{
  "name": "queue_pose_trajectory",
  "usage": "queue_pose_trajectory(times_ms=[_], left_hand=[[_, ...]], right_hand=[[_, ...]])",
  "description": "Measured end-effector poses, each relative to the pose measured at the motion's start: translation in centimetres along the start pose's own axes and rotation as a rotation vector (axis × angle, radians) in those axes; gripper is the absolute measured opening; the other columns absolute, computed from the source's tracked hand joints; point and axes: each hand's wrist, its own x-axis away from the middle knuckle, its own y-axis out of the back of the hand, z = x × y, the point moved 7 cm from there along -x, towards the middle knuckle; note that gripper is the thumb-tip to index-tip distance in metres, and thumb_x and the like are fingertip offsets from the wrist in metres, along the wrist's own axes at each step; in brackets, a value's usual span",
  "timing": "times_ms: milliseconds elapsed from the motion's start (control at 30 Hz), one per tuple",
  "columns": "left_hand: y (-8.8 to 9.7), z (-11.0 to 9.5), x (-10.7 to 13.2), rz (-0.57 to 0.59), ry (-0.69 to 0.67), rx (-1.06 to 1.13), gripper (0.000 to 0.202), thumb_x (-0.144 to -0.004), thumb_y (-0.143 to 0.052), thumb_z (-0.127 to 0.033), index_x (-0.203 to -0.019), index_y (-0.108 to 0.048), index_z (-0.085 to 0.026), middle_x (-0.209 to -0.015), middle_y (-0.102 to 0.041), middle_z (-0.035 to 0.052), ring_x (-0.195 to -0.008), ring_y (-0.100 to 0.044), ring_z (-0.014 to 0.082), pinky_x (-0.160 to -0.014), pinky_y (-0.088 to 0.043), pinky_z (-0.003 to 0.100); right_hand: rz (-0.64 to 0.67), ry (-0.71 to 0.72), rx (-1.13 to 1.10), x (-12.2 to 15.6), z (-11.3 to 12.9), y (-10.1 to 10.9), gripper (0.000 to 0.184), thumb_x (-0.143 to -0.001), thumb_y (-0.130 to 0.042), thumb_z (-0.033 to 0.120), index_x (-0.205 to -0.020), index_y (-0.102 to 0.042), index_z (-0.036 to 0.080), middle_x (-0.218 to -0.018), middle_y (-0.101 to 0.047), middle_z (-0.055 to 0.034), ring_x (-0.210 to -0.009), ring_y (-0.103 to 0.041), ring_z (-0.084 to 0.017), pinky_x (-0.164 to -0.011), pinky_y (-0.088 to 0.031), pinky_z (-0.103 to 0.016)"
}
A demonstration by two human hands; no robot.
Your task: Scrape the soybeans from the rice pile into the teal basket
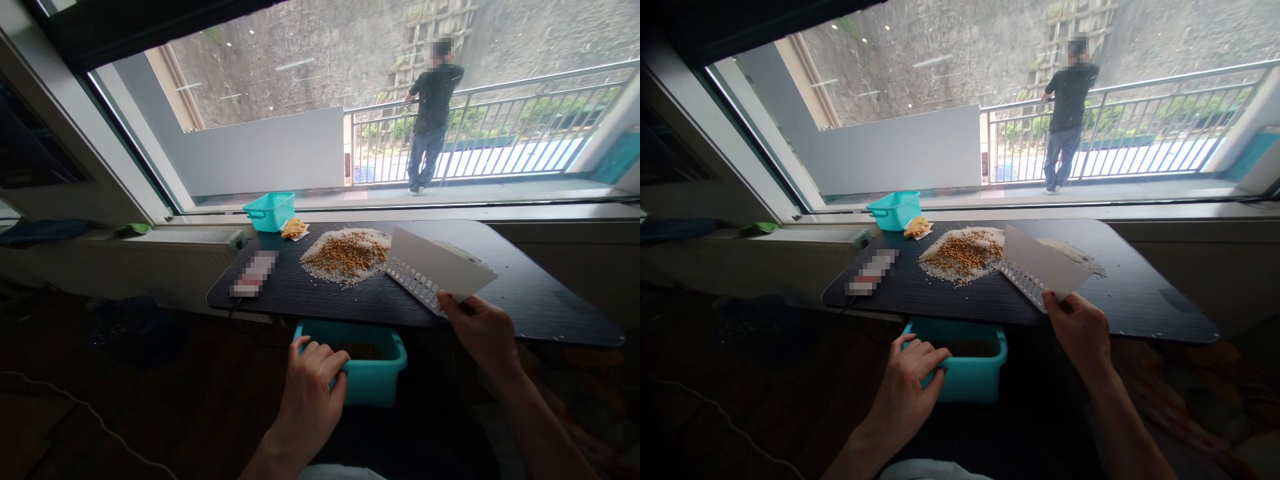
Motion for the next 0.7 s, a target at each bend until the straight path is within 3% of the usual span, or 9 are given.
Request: queue_pose_trajectory(times_ms=[200, 400, 700], left_hand=[[0.0, -0.1, 0.0, -0.001, -0.006, 0.001, 0.034, -0.09, -0.051, -0.003, -0.093, -0.077, -0.024, -0.081, -0.075, 0.0009, -0.081, -0.074, 0.0245, -0.105, -0.049, 0.063], [-0.1, 0.0, 0.0, 0.002, -0.02, -0.014, 0.033, -0.091, -0.05, -0.004, -0.092, -0.076, -0.024, -0.08, -0.075, 0.0012, -0.08, -0.073, 0.0242, -0.104, -0.049, 0.063], [0.1, 0.0, 0.1, -0.023, -0.017, -0.006, 0.036, -0.091, -0.05, -0.004, -0.097, -0.079, -0.024, -0.08, -0.076, 0.0014, -0.08, -0.072, 0.0225, -0.105, -0.051, 0.06]], right_hand=[[-0.051, 0.01, 0.127, -2.6, -2.0, 1.3, 0.038, -0.077, -0.067, 0.063, -0.07, -0.077, 0.027, -0.066, -0.076, -0.0084, -0.07, -0.071, -0.032, -0.061, -0.045, -0.038], [-0.047, -0.022, 0.148, -3.8, -2.3, 1.9, 0.038, -0.08, -0.066, 0.061, -0.07, -0.076, 0.027, -0.065, -0.074, -0.0108, -0.073, -0.072, -0.035, -0.065, -0.046, -0.041], [-0.046, 0.062, 0.089, -3.2, -0.1, -0.3, 0.041, -0.081, -0.064, 0.062, -0.069, -0.08, 0.026, -0.064, -0.078, -0.0075, -0.07, -0.073, -0.03, -0.061, -0.047, -0.036]])
